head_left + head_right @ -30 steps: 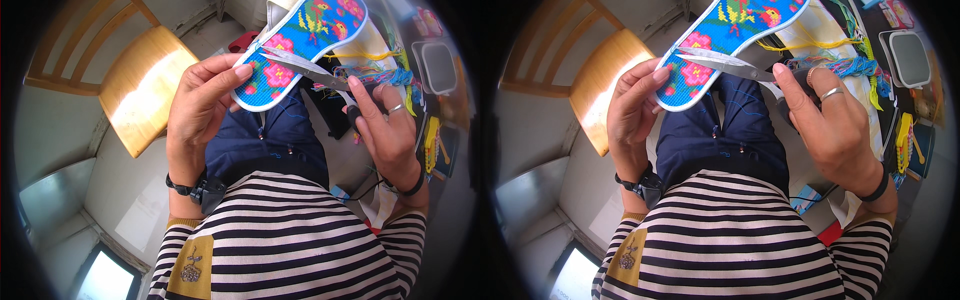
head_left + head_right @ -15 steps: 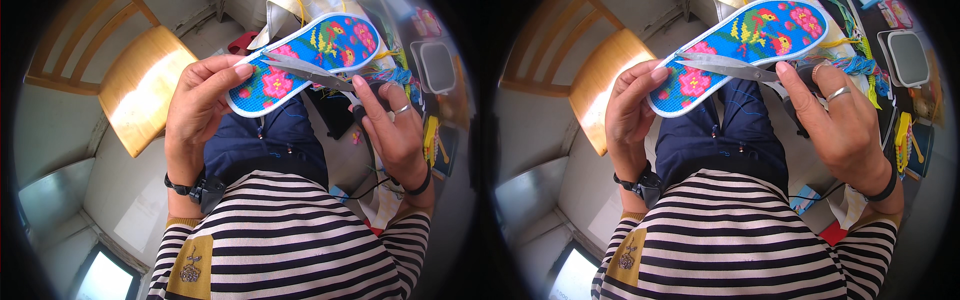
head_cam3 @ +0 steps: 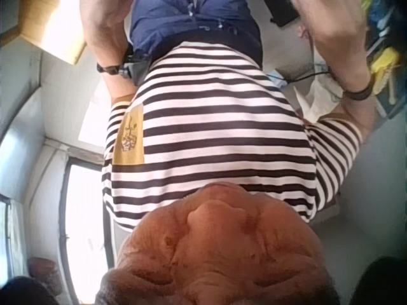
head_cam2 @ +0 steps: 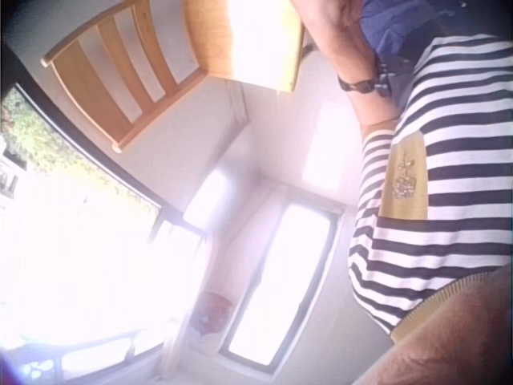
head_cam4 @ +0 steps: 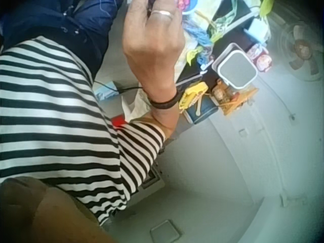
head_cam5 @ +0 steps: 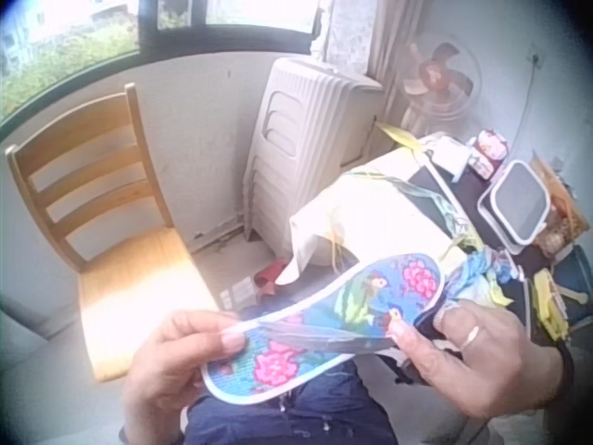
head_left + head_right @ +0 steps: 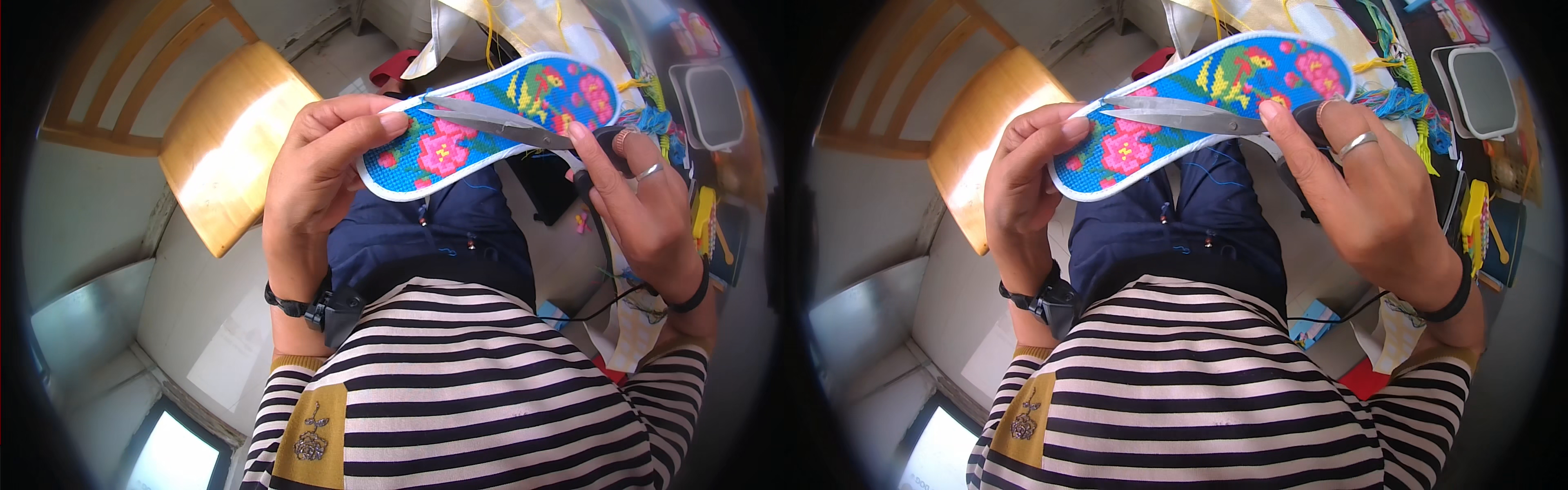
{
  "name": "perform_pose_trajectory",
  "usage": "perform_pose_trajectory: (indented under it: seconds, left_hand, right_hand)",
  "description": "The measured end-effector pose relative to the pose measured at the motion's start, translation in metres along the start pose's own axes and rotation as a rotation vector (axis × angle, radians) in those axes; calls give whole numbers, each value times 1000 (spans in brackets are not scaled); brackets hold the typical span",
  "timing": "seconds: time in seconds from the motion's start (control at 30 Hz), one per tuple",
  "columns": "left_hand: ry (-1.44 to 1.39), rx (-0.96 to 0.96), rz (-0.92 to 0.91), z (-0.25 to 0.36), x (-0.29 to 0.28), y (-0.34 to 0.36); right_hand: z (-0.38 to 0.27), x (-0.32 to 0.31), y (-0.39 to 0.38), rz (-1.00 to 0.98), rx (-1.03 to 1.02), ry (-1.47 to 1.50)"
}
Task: The person uses scissors to trim the excess material from around the edges of a decorative shoe insole while holding it by hand.
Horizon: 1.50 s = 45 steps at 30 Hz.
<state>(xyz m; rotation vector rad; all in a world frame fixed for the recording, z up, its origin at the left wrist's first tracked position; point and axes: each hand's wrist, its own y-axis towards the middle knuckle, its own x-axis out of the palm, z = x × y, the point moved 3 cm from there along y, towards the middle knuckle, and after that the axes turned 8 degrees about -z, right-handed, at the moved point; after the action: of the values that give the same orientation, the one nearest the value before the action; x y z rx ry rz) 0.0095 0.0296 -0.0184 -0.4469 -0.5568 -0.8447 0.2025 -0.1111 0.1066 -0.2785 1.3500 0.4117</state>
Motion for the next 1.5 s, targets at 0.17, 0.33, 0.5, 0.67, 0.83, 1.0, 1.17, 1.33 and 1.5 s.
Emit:
perform_pose_trajectory:
  seconds: [0.17,0.33,0.5,0.67,0.83,1.0,1.17,1.33,1.5]
  left_hand:
    - [-115,-58,-64,1,-1,-1]
    - [-137,-39,-14,-1,1,-2]
    - [-162,26,-52,2,0,-1]
    - [-141,31,-82,3,2,-1]
    - [-125,31,-101,5,3,-2]
    - [-135,20,-119,4,3,-2]
    - [-97,38,-99,4,3,-2]
    - [-89,13,-115,5,3,-2]
    - [-82,-16,-120,6,3,-2]
  right_hand:
    - [-3,16,-3,80,167,339]
    - [7,3,-3,297,374,642]
    - [3,2,-9,151,271,376]
    - [-6,4,-9,73,117,146]
    - [-6,4,-7,33,105,118]
    - [-5,1,-5,21,83,80]
    - [-5,0,-3,22,73,58]
    - [-4,0,-2,18,45,10]
    - [-2,4,-2,32,3,-28]
